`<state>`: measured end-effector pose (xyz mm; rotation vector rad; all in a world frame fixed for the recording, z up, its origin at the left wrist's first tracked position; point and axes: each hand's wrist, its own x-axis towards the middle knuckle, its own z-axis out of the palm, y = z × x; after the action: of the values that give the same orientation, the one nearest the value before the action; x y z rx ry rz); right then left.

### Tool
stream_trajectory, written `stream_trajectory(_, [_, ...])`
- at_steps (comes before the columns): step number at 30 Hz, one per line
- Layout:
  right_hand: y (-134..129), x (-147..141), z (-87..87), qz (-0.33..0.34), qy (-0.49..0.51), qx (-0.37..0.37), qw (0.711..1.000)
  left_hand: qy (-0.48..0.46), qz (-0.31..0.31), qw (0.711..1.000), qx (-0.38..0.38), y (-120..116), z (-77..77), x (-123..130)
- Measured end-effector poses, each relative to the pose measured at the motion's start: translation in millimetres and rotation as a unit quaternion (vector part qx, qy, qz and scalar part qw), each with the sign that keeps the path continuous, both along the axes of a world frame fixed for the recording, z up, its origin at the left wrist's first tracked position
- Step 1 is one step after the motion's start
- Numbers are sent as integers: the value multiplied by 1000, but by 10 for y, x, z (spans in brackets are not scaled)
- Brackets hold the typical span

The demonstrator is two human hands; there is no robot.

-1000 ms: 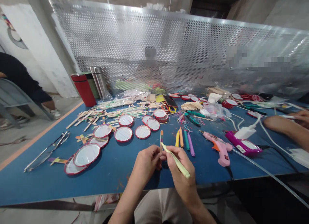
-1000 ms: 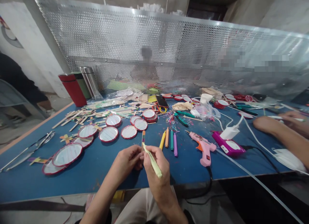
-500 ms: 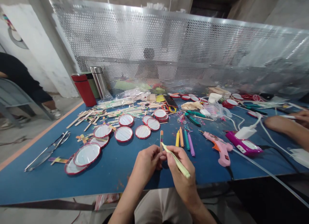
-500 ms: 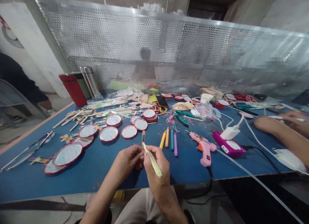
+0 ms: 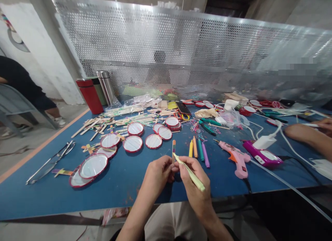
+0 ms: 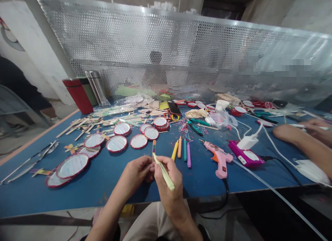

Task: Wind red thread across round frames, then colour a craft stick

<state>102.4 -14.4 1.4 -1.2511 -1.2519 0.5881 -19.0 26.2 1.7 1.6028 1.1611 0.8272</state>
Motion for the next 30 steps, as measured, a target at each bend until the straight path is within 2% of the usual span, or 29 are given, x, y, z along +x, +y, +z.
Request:
stream_trajectory(4, [-9, -8, -1, -15, 23, -9, 1000, 7, 3, 1000, 9, -10, 19, 2])
stream_trajectory(12, [-15, 12, 14, 27, 12, -3, 1000, 3, 3, 1000, -2, 1, 6, 4])
stream_trajectory(18, [-8, 11, -25, -12, 24, -6, 1000, 10, 11, 1000, 5, -7, 18, 4])
stream_trajectory(30, [-8, 15, 14, 31, 13, -6, 999, 16, 4, 1000, 11, -19, 17, -5])
